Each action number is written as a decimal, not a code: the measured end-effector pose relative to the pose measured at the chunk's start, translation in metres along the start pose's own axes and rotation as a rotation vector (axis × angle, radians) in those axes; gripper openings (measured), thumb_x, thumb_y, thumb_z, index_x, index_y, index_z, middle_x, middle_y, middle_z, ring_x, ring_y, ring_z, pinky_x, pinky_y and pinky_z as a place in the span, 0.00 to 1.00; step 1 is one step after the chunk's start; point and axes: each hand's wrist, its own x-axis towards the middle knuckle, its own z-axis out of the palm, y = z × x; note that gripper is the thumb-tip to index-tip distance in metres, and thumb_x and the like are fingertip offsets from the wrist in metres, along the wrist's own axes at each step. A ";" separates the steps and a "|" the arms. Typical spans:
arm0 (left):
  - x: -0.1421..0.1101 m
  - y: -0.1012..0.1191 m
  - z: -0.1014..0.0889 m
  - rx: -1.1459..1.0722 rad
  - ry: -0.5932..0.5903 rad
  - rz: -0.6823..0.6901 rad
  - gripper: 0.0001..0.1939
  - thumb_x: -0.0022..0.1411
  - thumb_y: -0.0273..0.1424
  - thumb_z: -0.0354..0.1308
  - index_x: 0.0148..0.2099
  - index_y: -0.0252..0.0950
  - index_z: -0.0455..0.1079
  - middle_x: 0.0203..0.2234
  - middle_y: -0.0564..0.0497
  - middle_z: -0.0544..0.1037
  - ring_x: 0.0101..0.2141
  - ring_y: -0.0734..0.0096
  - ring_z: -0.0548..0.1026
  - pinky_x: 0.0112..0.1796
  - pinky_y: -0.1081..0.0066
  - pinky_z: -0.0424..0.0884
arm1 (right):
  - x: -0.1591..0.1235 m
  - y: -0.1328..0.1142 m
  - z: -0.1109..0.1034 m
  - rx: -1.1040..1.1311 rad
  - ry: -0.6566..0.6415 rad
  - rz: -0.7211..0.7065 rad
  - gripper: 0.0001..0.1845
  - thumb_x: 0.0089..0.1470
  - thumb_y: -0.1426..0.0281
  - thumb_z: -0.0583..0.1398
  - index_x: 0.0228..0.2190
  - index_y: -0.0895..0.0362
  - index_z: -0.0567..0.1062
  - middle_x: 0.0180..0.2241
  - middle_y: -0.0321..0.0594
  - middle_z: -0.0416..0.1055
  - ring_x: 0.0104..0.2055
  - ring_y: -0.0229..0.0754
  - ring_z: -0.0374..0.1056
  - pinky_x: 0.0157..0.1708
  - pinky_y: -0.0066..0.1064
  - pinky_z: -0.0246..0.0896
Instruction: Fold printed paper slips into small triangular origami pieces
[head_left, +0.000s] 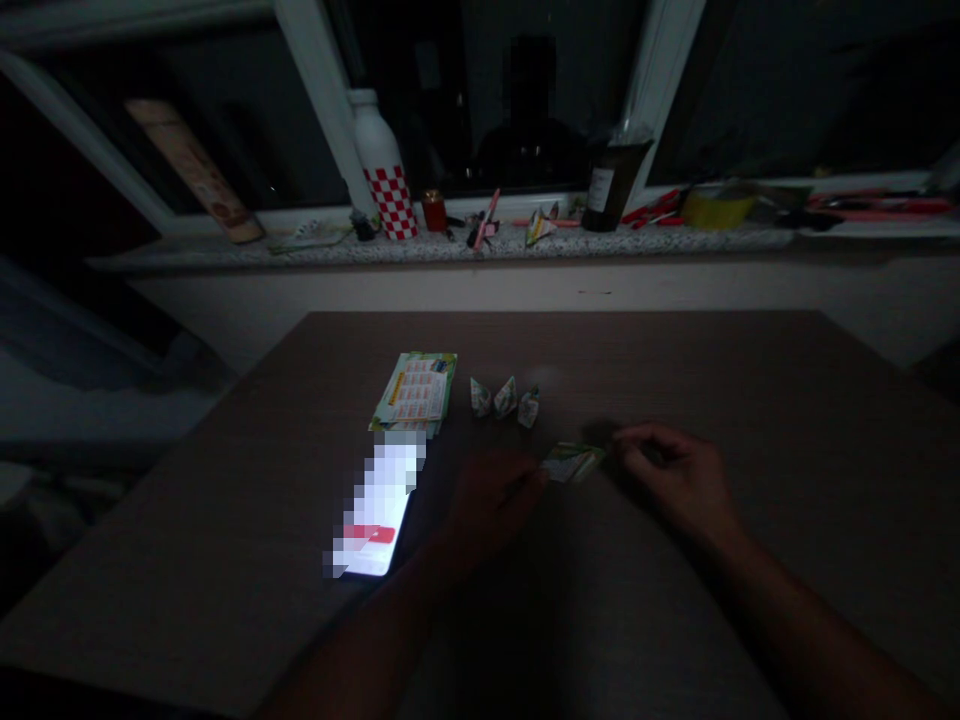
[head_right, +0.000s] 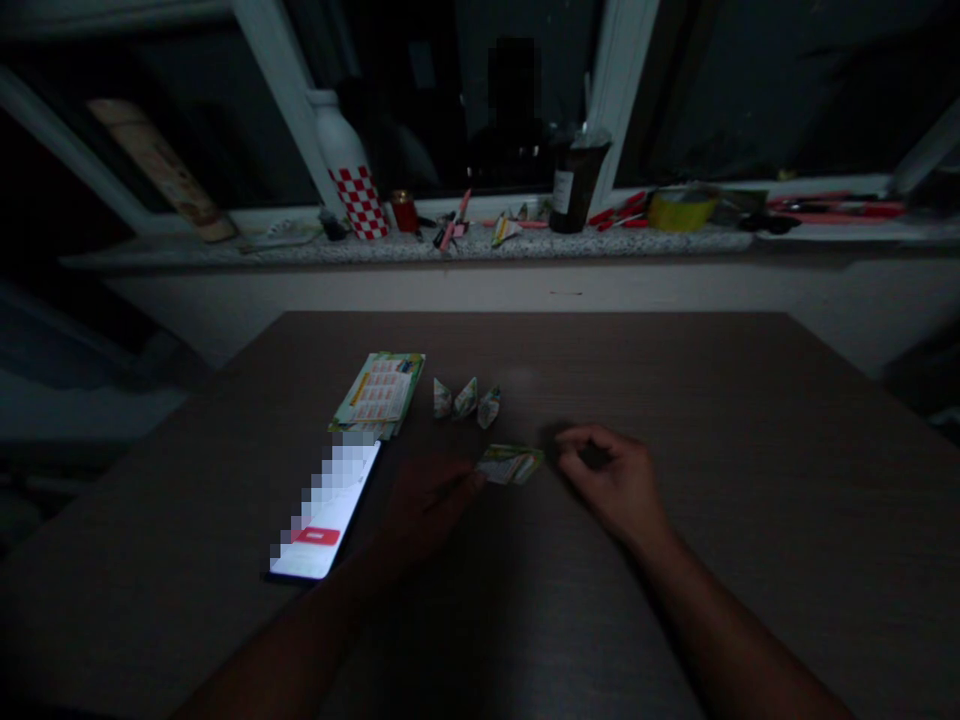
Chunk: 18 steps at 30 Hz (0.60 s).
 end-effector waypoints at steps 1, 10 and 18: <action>0.000 0.000 0.002 -0.083 -0.007 -0.075 0.15 0.63 0.35 0.52 0.28 0.34 0.71 0.19 0.54 0.69 0.22 0.75 0.65 0.26 0.73 0.57 | -0.001 -0.001 0.001 0.085 -0.043 0.045 0.11 0.48 0.63 0.62 0.31 0.57 0.78 0.30 0.42 0.78 0.32 0.45 0.73 0.36 0.35 0.68; 0.005 -0.003 0.024 -0.664 0.033 -0.446 0.14 0.56 0.38 0.58 0.27 0.33 0.74 0.21 0.52 0.76 0.26 0.70 0.71 0.31 0.71 0.64 | -0.006 -0.022 0.019 0.651 -0.346 0.255 0.17 0.42 0.59 0.68 0.32 0.56 0.78 0.31 0.43 0.79 0.31 0.43 0.74 0.35 0.34 0.70; 0.005 -0.008 0.031 -0.759 -0.099 -0.446 0.15 0.55 0.40 0.61 0.34 0.32 0.76 0.25 0.50 0.78 0.26 0.71 0.71 0.29 0.73 0.64 | -0.008 -0.016 0.021 0.533 -0.324 0.311 0.15 0.41 0.59 0.68 0.21 0.59 0.77 0.19 0.36 0.73 0.21 0.35 0.64 0.22 0.27 0.59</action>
